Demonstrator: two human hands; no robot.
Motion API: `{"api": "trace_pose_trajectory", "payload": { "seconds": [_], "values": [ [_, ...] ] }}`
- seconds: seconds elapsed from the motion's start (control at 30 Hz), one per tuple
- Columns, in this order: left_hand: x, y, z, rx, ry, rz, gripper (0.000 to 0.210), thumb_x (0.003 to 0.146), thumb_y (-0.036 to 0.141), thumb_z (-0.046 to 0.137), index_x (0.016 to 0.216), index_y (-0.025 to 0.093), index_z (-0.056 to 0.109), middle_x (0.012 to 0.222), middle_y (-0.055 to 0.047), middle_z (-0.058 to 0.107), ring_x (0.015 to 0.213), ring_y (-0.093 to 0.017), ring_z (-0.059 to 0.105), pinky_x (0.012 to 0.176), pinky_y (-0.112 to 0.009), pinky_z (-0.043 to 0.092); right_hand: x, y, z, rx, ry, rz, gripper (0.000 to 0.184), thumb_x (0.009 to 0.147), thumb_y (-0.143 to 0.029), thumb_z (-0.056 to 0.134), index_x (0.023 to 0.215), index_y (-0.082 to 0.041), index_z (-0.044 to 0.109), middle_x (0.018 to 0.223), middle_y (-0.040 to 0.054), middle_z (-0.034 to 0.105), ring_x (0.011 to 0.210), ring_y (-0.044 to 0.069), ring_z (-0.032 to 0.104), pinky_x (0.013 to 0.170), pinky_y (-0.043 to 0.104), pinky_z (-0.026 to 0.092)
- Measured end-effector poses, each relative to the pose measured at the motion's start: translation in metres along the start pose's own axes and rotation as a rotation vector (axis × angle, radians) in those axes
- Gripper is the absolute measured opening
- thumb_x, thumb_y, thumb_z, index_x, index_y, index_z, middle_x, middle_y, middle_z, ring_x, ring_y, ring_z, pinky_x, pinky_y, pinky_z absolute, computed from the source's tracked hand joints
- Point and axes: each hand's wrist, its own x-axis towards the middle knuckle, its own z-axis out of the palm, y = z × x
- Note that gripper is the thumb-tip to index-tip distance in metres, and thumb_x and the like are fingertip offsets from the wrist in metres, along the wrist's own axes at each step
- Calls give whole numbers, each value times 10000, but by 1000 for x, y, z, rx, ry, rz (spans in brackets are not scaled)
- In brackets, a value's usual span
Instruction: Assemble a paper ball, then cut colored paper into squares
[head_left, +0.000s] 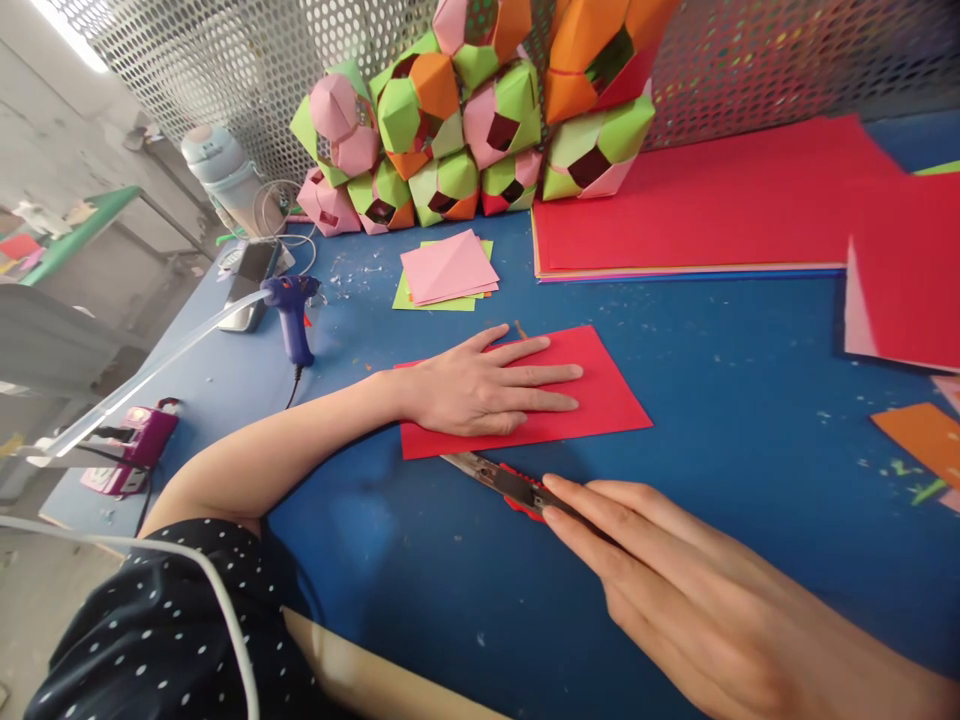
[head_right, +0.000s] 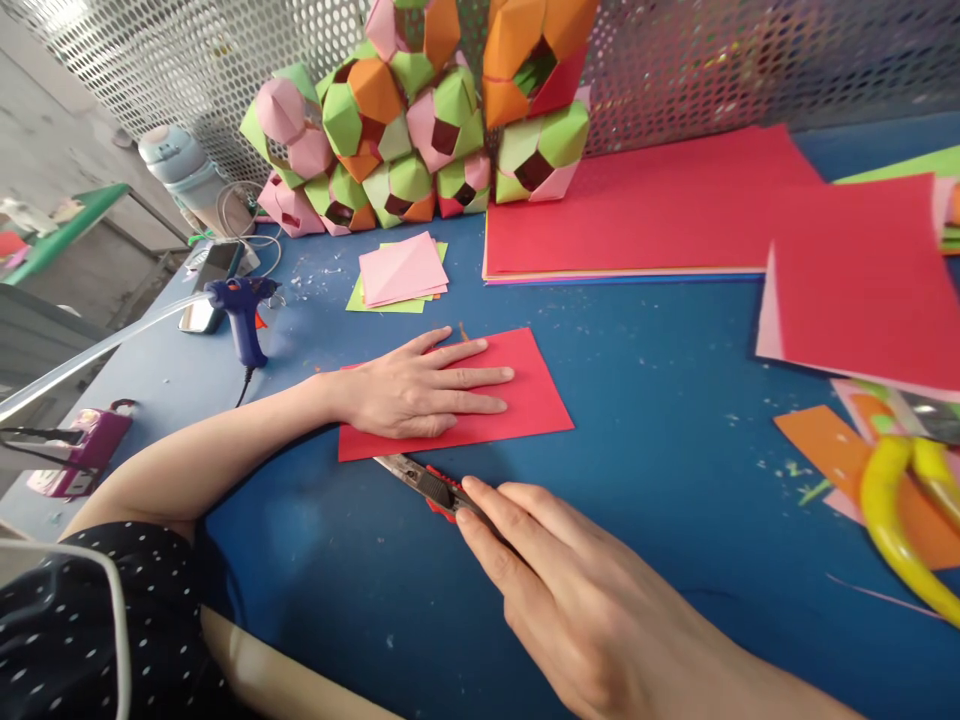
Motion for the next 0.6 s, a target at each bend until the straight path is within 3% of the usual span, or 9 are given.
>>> {"api": "trace_pose_trajectory", "payload": {
  "seconds": [0.23, 0.6],
  "values": [
    [0, -1, 5, -28, 86, 30, 508, 985, 329, 311, 1486, 274, 376, 1595, 6, 269, 1494, -290, 165, 1207, -533, 89, 3, -3, 1, 14, -17, 26, 405, 898, -36, 331, 1096, -71, 682, 1168, 185, 688, 1009, 272, 673, 824, 441, 594],
    [1, -1, 4, -2, 34, 30, 526, 993, 340, 271, 1512, 264, 318, 1611, 12, 217, 1496, -312, 136, 1194, -558, 105, 8, -4, 0, -9, -4, -13, 384, 919, -71, 350, 1122, -71, 676, 1189, 179, 683, 1002, 272, 670, 829, 440, 582]
  ]
}}
